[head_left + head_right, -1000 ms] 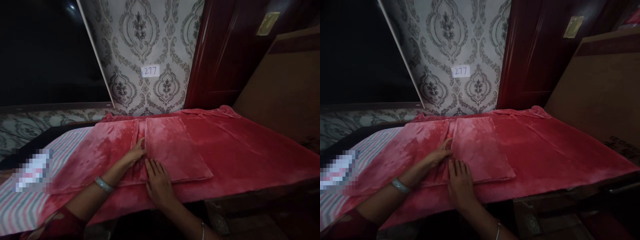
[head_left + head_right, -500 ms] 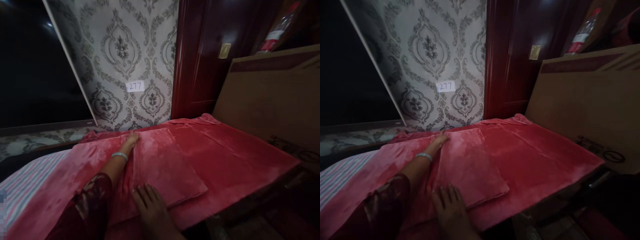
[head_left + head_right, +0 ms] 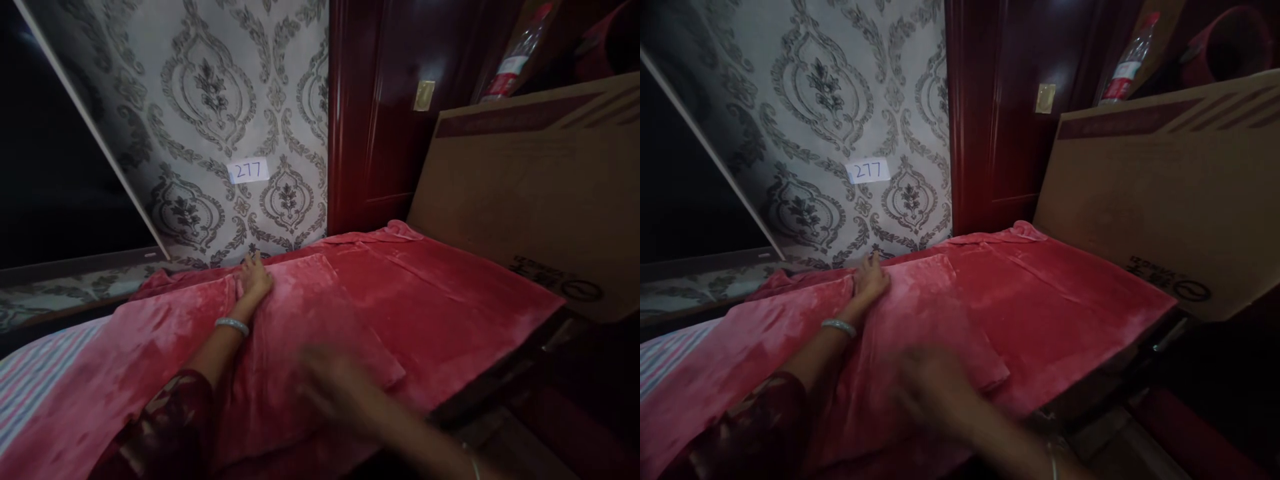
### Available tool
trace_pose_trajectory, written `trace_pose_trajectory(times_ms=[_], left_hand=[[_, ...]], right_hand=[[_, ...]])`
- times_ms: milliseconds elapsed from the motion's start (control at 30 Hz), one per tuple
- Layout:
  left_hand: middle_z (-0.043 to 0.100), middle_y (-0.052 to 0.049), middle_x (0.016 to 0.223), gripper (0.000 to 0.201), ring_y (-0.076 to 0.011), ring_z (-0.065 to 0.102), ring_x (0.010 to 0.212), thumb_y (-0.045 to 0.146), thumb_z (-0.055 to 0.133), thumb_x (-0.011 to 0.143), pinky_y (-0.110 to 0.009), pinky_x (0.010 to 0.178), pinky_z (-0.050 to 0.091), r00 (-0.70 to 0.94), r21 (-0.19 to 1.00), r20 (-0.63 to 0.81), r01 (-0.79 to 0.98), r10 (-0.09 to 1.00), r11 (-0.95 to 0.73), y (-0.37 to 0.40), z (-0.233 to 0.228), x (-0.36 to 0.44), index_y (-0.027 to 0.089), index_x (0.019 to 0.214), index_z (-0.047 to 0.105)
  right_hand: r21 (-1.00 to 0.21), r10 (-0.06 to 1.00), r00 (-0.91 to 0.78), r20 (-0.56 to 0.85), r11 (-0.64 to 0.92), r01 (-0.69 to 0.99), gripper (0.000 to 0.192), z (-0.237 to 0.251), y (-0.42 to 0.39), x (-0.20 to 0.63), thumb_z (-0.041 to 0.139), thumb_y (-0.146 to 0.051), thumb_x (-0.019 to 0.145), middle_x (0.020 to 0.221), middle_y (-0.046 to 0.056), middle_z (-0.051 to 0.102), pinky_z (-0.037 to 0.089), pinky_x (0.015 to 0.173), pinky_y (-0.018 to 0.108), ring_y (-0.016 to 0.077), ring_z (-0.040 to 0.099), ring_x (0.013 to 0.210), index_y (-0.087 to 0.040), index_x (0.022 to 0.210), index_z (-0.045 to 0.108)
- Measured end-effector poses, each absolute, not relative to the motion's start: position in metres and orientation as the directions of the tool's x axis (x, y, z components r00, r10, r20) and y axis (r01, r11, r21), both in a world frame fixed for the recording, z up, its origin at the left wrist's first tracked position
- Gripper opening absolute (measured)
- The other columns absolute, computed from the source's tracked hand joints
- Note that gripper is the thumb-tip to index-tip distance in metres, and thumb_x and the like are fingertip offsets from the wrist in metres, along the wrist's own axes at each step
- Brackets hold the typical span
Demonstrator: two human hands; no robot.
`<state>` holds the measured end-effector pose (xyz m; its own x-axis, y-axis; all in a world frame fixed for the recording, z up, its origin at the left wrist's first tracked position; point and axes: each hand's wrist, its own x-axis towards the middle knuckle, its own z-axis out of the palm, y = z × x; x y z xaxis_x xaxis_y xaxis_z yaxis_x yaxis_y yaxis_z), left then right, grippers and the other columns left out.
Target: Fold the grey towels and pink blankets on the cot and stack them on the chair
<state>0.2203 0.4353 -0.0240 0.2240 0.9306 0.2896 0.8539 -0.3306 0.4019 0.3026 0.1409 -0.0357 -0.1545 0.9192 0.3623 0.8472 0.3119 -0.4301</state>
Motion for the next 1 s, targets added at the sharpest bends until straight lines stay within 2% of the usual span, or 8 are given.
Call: trace_pose_trajectory(times_ms=[67, 133, 200, 300, 433, 600, 833, 1000], left_hand=[[0.025, -0.023, 0.166, 0.071, -0.0366, 0.02, 0.155, 0.032, 0.05, 0.092, -0.054, 0.122, 0.025, 0.364, 0.265, 0.26, 0.864, 0.894, -0.429, 0.425, -0.017, 0.233, 0.008, 0.157, 0.032], [0.024, -0.022, 0.167, 0.071, -0.0351, 0.016, 0.156, 0.04, 0.044, 0.095, -0.056, 0.123, 0.02, 0.432, 0.178, 0.185, 0.869, 0.883, -0.462, 0.416, -0.017, 0.245, 0.008, 0.157, 0.032], [0.022, -0.022, 0.167, 0.072, -0.0347, 0.014, 0.156, 0.046, 0.041, 0.097, -0.057, 0.124, 0.016, 0.437, 0.128, 0.136, 0.882, 0.889, -0.454, 0.411, -0.023, 0.252, 0.009, 0.158, 0.031], [0.025, -0.024, 0.165, 0.074, -0.0374, 0.018, 0.155, 0.054, 0.038, 0.097, -0.059, 0.123, 0.014, 0.406, 0.08, 0.118, 0.906, 0.906, -0.417, 0.412, -0.041, 0.252, 0.01, 0.157, 0.034], [0.036, -0.025, 0.161, 0.074, -0.0391, 0.027, 0.152, 0.056, 0.038, 0.097, -0.06, 0.12, 0.02, 0.385, 0.057, 0.164, 0.915, 0.908, -0.399, 0.415, -0.059, 0.245, 0.013, 0.156, 0.038], [0.032, -0.03, 0.161, 0.078, -0.0406, 0.025, 0.153, 0.057, 0.039, 0.096, -0.058, 0.122, 0.018, 0.343, 0.084, 0.17, 0.929, 0.924, -0.36, 0.42, -0.066, 0.244, 0.005, 0.154, 0.038], [0.035, -0.031, 0.158, 0.08, -0.041, 0.026, 0.152, 0.058, 0.038, 0.096, -0.056, 0.122, 0.017, 0.345, 0.093, 0.169, 0.927, 0.923, -0.364, 0.42, -0.065, 0.246, 0.001, 0.152, 0.039], [0.027, -0.026, 0.164, 0.077, -0.0373, 0.019, 0.155, 0.057, 0.036, 0.098, -0.055, 0.123, 0.018, 0.393, 0.123, -0.012, 0.913, 0.92, -0.389, 0.417, -0.048, 0.236, 0.008, 0.157, 0.033]], right_hand=[[-0.418, 0.956, -0.058, 0.289, 0.181, 0.89, 0.04, -0.007, 0.173, 0.343, 0.055, -0.029, 0.094, 0.133, 0.013, 0.066, 0.05, 0.104, 0.04, 0.0256, 0.064, 0.119, -0.017, 0.131, 0.064], [-0.396, 0.978, 0.078, 0.195, 0.006, 0.918, 0.059, 0.011, 0.22, 0.376, 0.054, -0.031, 0.095, 0.155, 0.02, 0.044, 0.036, 0.118, 0.044, 0.0298, 0.041, 0.145, -0.008, 0.15, 0.046], [-0.383, 0.976, 0.191, 0.103, -0.138, 0.913, 0.068, 0.019, 0.27, 0.397, 0.047, -0.034, 0.1, 0.165, 0.018, 0.025, 0.027, 0.122, 0.045, 0.0282, 0.023, 0.154, -0.007, 0.159, 0.03], [-0.394, 0.944, 0.329, 0.024, -0.294, 0.871, 0.068, 0.01, 0.328, 0.404, 0.035, -0.041, 0.104, 0.169, 0.014, 0.014, 0.021, 0.124, 0.051, 0.0276, 0.012, 0.156, -0.009, 0.162, 0.019], [-0.372, 0.939, 0.341, 0.037, -0.304, 0.877, 0.068, -0.037, 0.356, 0.396, 0.031, -0.049, 0.104, 0.169, 0.011, 0.014, 0.012, 0.124, 0.056, 0.0285, 0.008, 0.156, -0.014, 0.162, 0.024], [-0.365, 0.938, 0.344, 0.045, -0.305, 0.88, 0.07, -0.078, 0.36, 0.398, 0.027, -0.056, 0.103, 0.17, 0.009, 0.015, 0.016, 0.122, 0.059, 0.0289, 0.008, 0.156, -0.018, 0.162, 0.026], [-0.336, 0.943, 0.332, 0.023, -0.306, 0.891, 0.07, -0.068, 0.359, 0.401, 0.024, -0.055, 0.104, 0.17, 0.012, 0.014, 0.016, 0.121, 0.059, 0.0296, 0.009, 0.156, -0.016, 0.162, 0.024], [-0.31, 0.965, 0.261, -0.034, -0.259, 0.915, 0.062, -0.05, 0.333, 0.389, 0.024, -0.05, 0.106, 0.17, 0.009, 0.014, 0.01, 0.122, 0.059, 0.0297, 0.007, 0.156, -0.023, 0.162, 0.026]])
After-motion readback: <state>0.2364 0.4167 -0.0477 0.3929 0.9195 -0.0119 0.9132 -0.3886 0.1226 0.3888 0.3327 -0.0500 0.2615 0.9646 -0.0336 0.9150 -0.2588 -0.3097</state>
